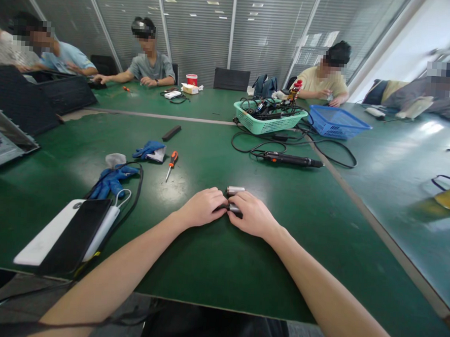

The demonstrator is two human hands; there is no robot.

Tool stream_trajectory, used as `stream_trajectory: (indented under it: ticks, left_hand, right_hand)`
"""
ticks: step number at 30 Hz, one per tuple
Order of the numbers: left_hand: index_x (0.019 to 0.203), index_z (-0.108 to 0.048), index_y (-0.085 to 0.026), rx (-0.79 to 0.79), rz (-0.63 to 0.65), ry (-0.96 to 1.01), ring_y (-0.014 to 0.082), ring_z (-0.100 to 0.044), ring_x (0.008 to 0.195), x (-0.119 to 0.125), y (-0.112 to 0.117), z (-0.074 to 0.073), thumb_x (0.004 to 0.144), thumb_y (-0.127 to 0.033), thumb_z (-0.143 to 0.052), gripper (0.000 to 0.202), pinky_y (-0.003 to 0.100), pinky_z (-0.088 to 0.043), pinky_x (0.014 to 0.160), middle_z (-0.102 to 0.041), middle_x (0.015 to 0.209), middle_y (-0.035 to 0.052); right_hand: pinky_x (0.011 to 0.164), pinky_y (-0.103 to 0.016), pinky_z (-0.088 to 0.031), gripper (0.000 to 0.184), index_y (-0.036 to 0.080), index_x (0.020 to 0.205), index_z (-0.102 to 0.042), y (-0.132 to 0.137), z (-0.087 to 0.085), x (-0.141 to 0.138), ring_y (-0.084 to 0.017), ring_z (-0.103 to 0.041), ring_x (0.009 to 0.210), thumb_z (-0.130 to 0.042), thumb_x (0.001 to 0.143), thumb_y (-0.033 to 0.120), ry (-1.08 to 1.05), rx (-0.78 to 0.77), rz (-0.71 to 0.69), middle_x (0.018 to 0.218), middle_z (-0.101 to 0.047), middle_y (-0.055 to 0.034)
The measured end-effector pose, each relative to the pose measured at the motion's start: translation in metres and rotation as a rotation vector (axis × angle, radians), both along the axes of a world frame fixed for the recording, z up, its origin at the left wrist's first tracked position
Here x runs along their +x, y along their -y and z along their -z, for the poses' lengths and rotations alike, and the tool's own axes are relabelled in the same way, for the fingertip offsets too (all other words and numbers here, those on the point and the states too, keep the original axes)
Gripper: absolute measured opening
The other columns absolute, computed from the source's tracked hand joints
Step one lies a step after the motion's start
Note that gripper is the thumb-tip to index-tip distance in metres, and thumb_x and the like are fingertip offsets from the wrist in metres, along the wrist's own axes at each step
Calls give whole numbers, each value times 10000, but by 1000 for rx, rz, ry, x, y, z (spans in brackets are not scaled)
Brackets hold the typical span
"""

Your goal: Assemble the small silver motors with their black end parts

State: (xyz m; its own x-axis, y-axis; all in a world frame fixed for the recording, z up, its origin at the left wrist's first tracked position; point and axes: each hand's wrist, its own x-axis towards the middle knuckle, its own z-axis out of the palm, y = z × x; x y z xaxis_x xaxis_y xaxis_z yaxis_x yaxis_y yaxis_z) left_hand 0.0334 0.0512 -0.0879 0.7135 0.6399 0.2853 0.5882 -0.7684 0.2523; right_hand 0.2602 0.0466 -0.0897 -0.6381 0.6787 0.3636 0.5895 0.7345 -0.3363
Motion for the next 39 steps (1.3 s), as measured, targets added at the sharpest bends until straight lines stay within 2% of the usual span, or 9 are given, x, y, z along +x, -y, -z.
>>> stream_trajectory:
  ticks: [22, 30, 39]
  left_hand:
    - [994, -646, -188, 31, -12, 14, 207, -575, 925, 0, -1, 4, 992, -279, -538, 142, 336, -464, 819, -639, 929, 59]
    - [987, -643, -181, 19, -10, 18, 204, -576, 915, 0, 0, 0, 985, -264, -534, 137, 336, -465, 801, -647, 936, 61]
    - [956, -635, -188, 19, -42, 39, 206, -568, 909, -1, 0, 3, 965, -254, -553, 106, 341, -470, 803, -631, 913, 58]
  right_hand:
    - [982, -416, -527, 202, 197, 1094, -669, 0, -6, 4, -276, -628, 1141, -601, 914, 259, 31, -5, -2, 1155, -685, -123]
    - [969, -409, -528, 197, 194, 1079, -671, 0, -6, 5, -271, -632, 1129, -605, 906, 261, 37, -19, 7, 1142, -690, -122]
    - [921, -404, -535, 179, 201, 1061, -662, -1, -8, 9, -260, -636, 1059, -605, 905, 269, 60, -21, 14, 1128, -686, -112]
